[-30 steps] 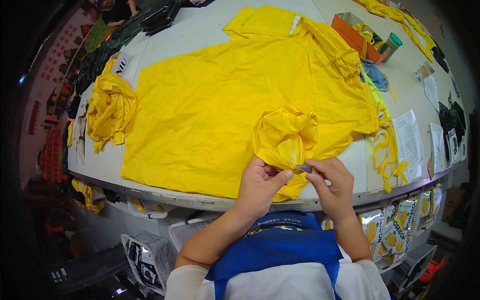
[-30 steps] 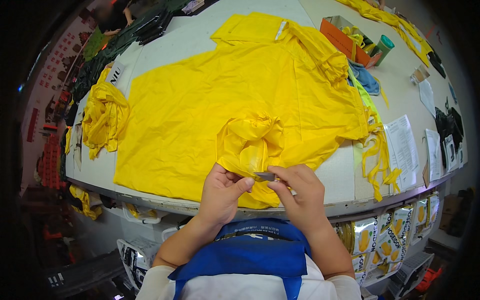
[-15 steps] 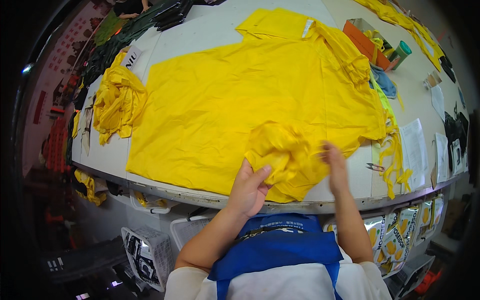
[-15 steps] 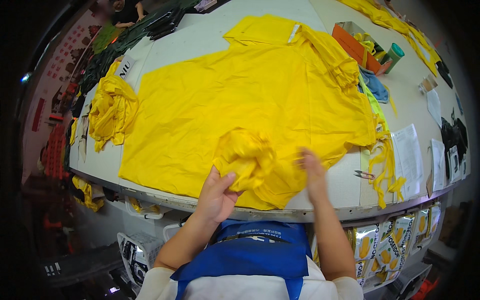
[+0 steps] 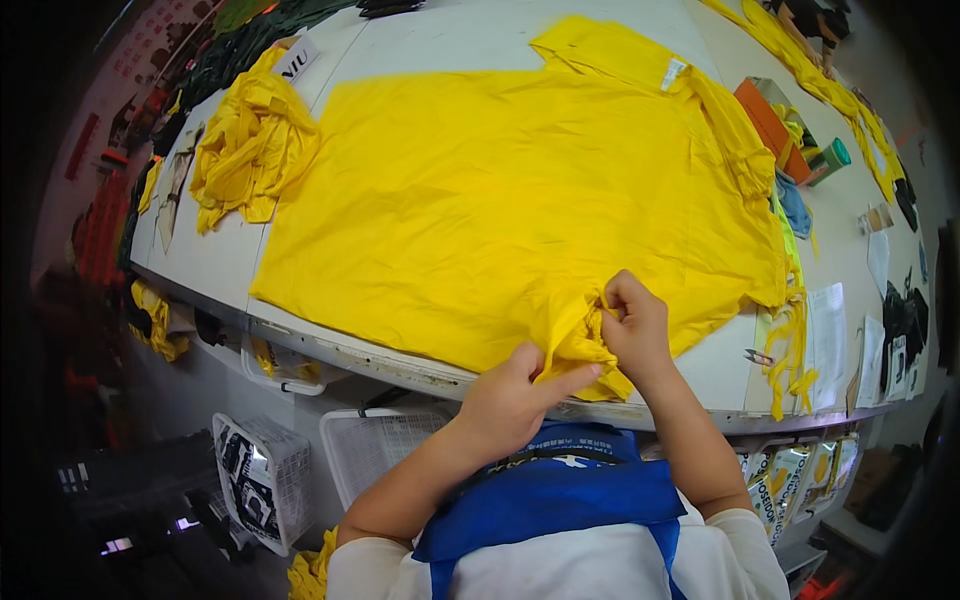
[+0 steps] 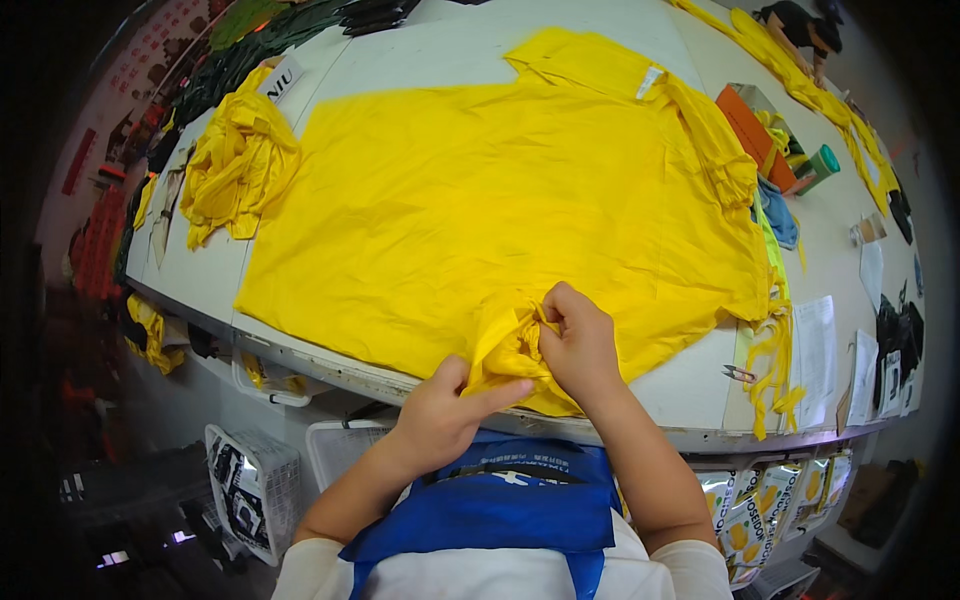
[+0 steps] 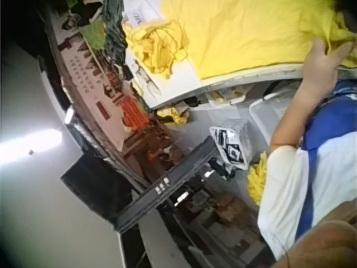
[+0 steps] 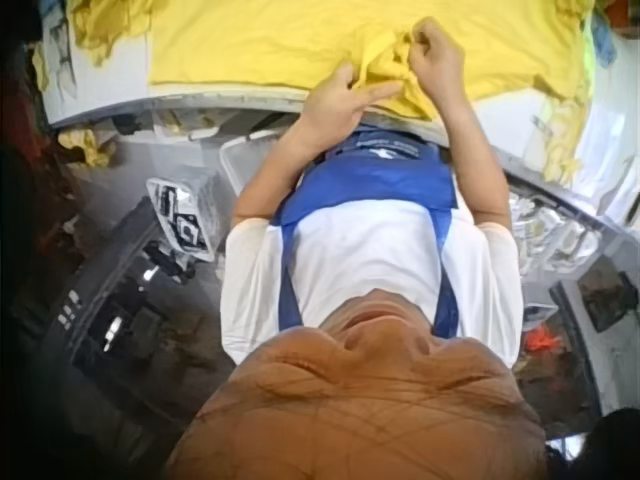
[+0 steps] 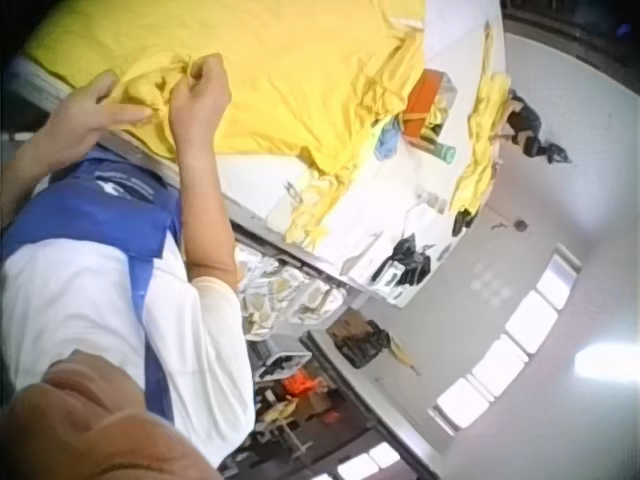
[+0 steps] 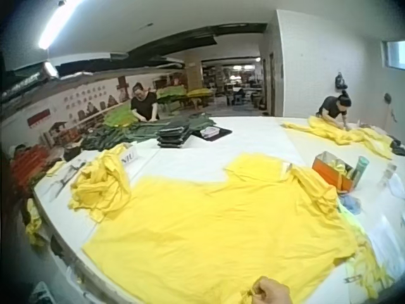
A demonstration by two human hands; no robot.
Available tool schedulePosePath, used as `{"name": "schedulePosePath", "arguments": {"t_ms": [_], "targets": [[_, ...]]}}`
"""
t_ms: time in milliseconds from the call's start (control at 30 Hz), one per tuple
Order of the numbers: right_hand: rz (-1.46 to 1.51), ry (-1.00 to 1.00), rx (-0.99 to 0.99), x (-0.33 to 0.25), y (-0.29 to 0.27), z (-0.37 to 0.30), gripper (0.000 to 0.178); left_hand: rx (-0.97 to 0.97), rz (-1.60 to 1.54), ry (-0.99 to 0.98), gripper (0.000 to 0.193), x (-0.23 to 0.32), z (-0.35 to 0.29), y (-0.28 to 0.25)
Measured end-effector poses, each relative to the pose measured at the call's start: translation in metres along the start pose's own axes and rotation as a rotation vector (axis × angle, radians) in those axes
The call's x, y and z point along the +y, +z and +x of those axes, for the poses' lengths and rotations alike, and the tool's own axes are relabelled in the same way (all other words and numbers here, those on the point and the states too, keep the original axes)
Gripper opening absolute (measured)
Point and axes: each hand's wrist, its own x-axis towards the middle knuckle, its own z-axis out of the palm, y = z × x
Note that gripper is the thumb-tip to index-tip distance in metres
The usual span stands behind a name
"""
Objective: The person folds a yellow garment on a white table, trims loose threads with scissors, and places the folded item into a branded packaging bag. The person repeats this process for multiple yellow garments.
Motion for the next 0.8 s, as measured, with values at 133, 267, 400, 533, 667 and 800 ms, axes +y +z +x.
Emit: {"name": "schedulePosePath", "arguments": {"t_ms": [133, 267, 400, 533, 667, 800], "targets": [[0.103, -0.244, -0.132, -0.031, 0.026, -0.015, 0.016, -0.016, 0.124, -0.462, 0.024, -0.059, -0.003, -0.012], [-0.283, -0.216, -0.273, 0.038, 0.056, -0.03, 0.048, -0.001, 0.057, -0.596, 0.028, -0.142, -0.027, -0.044], [-0.883, -0.057, -0.421, 0.098, 0.049, -0.072, 0.057, 0.079, -0.13, -0.596, 0.025, -0.257, -0.084, -0.066], [-0.971, -0.15, -0.342, 0.128, 0.051, -0.085, 0.05, -0.062, 0.158, -0.769, 0.027, -0.31, -0.098, -0.089], [-0.99, -0.305, -0.337, 0.133, 0.049, -0.087, 0.044, 0.158, -0.143, -0.844, 0.036, -0.309, -0.067, -0.077], [-0.942, -0.35, -0.448, 0.129, 0.037, -0.083, 0.041, -0.07, -0.536, -1.081, 0.029, -0.309, -0.024, -0.103]]}}
